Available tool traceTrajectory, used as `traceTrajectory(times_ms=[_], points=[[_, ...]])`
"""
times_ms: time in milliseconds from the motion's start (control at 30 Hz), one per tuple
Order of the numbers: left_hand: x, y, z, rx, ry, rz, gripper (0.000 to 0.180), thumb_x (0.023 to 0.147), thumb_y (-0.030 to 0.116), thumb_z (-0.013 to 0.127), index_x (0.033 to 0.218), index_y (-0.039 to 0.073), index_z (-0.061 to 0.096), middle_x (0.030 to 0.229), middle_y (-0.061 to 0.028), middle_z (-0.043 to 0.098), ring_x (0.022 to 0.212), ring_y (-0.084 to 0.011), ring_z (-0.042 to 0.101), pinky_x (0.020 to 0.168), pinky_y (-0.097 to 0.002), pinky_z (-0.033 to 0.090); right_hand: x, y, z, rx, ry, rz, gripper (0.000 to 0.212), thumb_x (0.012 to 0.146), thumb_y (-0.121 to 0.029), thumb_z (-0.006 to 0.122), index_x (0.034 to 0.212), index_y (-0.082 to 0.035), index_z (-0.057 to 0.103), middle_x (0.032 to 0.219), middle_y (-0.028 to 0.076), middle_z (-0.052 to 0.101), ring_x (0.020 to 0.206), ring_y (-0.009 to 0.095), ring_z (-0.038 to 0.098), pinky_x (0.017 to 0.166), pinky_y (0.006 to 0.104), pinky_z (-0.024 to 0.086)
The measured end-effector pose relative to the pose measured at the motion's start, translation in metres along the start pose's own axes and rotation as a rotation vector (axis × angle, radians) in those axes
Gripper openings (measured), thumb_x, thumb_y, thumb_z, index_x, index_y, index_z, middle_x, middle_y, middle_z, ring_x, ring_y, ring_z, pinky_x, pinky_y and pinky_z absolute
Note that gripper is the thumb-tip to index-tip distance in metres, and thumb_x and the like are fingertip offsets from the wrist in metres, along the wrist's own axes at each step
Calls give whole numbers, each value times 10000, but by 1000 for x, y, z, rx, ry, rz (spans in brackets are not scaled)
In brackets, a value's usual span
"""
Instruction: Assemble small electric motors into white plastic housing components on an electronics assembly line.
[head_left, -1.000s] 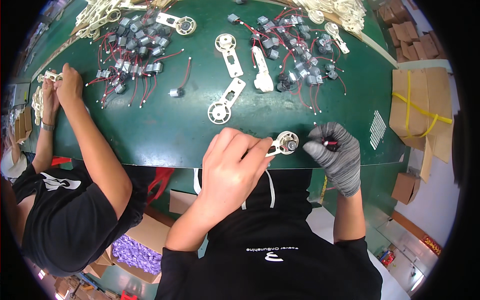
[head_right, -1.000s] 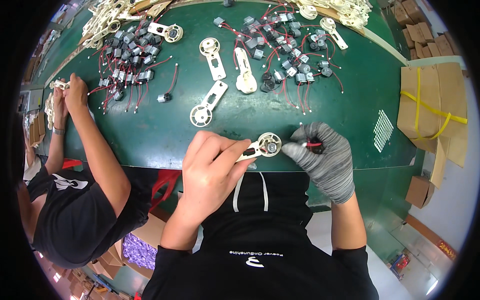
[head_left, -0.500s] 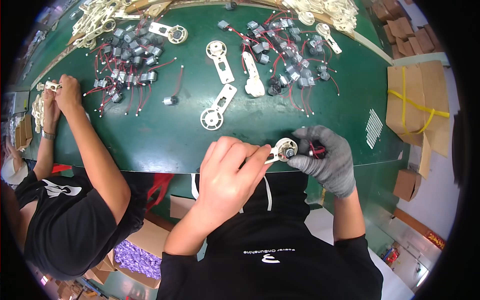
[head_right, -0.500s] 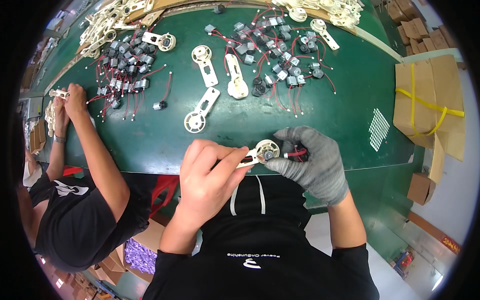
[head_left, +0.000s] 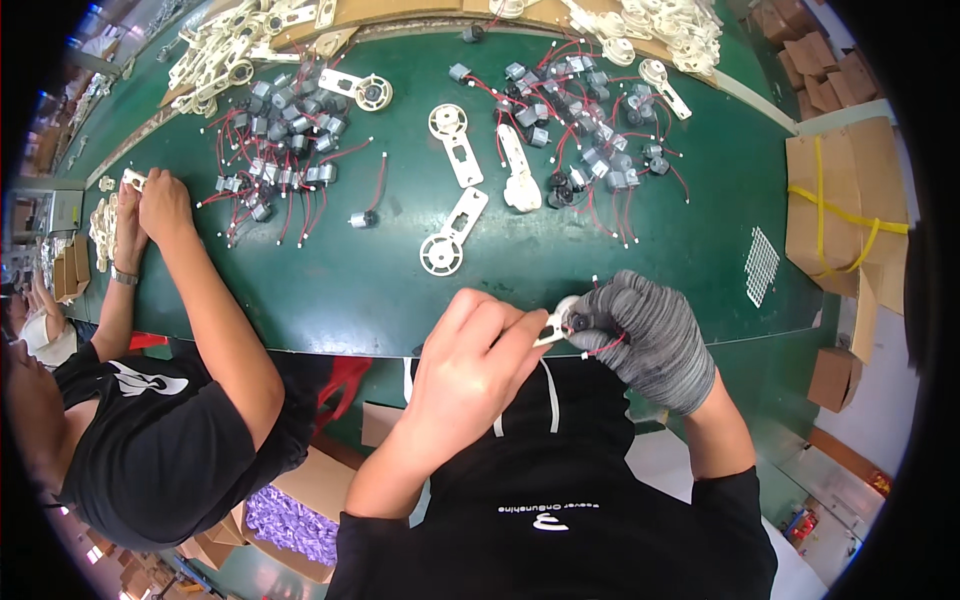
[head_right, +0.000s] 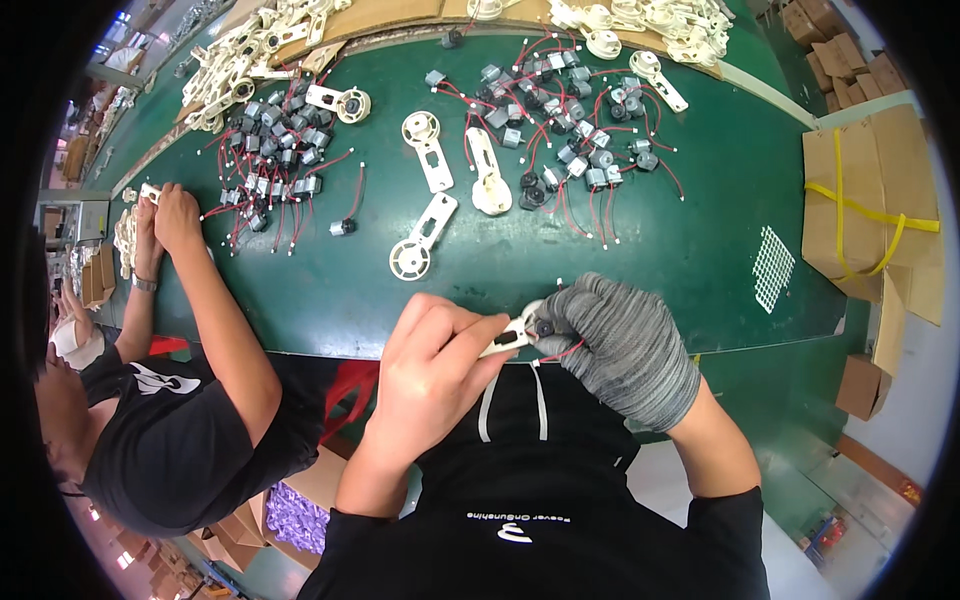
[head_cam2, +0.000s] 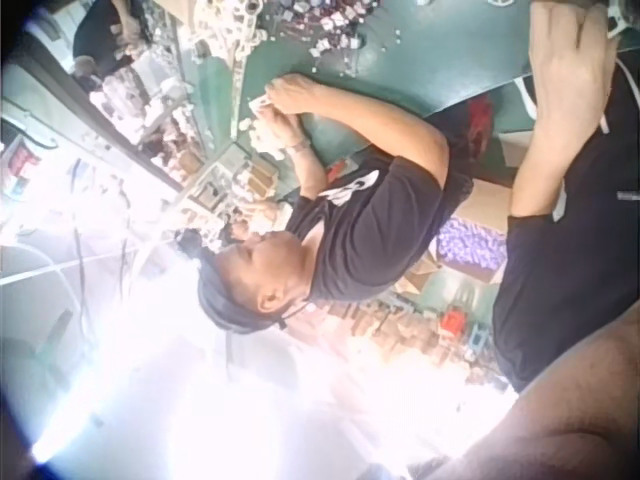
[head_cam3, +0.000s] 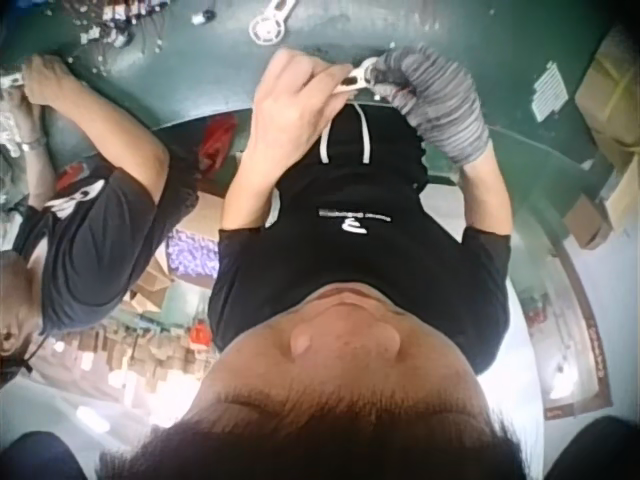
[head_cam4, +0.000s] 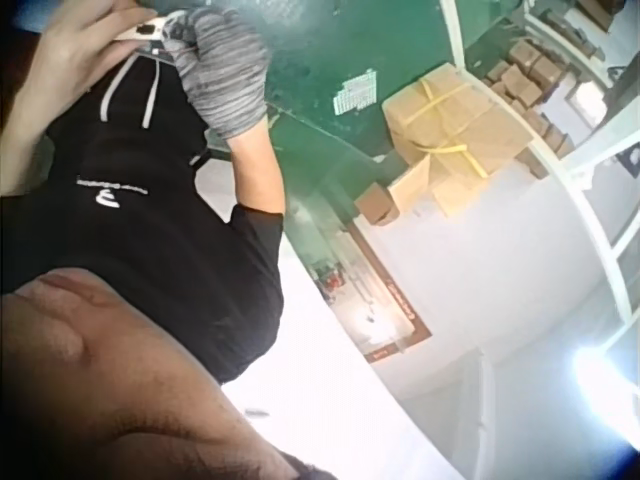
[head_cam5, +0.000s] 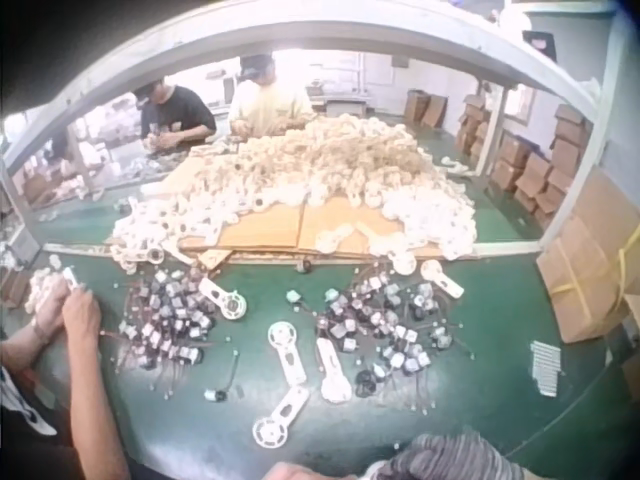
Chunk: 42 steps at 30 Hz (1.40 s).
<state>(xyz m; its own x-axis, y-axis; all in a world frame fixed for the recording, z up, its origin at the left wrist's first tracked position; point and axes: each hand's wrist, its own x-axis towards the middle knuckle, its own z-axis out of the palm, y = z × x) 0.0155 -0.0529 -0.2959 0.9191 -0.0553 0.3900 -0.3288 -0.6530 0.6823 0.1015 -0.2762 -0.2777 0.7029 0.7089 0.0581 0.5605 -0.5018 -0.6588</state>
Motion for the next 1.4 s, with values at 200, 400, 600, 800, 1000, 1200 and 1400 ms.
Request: traceTrajectory(times_ms=[200, 400, 600, 800, 1000, 1200, 1400], points=[[-6, -1, -1, 44, 65, 19, 421, 662, 40, 920, 1062, 22, 791, 919, -48, 665, 842, -262, 611, 706, -372, 527, -4, -6, -14, 336, 160, 324, 475, 751, -268, 988, 1079, -33, 739, 823, 20, 638, 753, 125, 600, 726, 303, 535], [-1, 4, 3, 7, 151, 88, 440, 645, 46, 932, 1065, 43, 800, 922, -35, 695, 815, -254, 603, 678, -363, 514, -4, 3, 5, 557, 32, 377, 567, 790, -392, 976, 1144, -12, 750, 952, 49, 743, 870, 132, 681, 801, 312, 565], [-3, 2, 1, 85, 164, 144, 434, 678, 53, 906, 1097, 45, 794, 973, -26, 677, 860, -242, 624, 714, -373, 535, 5, -5, 9, 637, -7, 326, 439, 870, -283, 918, 1192, -29, 760, 1014, 72, 781, 923, 151, 724, 864, 323, 586], [-4, 3, 5, 145, 201, 163, 488, 602, 33, 942, 1070, 66, 808, 961, -31, 706, 819, -250, 601, 678, -353, 514, 6, 0, 9, 501, -10, 213, 422, 902, -296, 876, 1206, -30, 752, 1048, 106, 784, 951, 240, 756, 883, 361, 590], [-3, 5, 1, 160, 183, 178, 372, 686, 30, 904, 1045, 45, 809, 953, -21, 681, 844, -228, 621, 683, -347, 536, 4, 10, 7, 478, -26, 92, 459, 900, -314, 884, 1246, -41, 757, 1053, 67, 790, 945, 166, 743, 875, 337, 597], [0, 8, 4, 136, 207, 176, 376, 669, 9, 917, 1027, 43, 810, 948, -26, 680, 836, -233, 621, 662, -336, 537, 0, 4, 13, 650, 9, 176, 350, 940, -222, 846, 1225, -40, 754, 1065, 88, 791, 973, 204, 756, 898, 349, 595], [2, 9, 6, 159, 204, 198, 357, 684, -8, 911, 1020, 20, 792, 899, -34, 646, 805, -235, 617, 643, -335, 535, -1, 3, 22, 586, 87, 230, 301, 939, -201, 851, 1188, -48, 780, 1055, 85, 803, 929, 175, 748, 866, 337, 595]])
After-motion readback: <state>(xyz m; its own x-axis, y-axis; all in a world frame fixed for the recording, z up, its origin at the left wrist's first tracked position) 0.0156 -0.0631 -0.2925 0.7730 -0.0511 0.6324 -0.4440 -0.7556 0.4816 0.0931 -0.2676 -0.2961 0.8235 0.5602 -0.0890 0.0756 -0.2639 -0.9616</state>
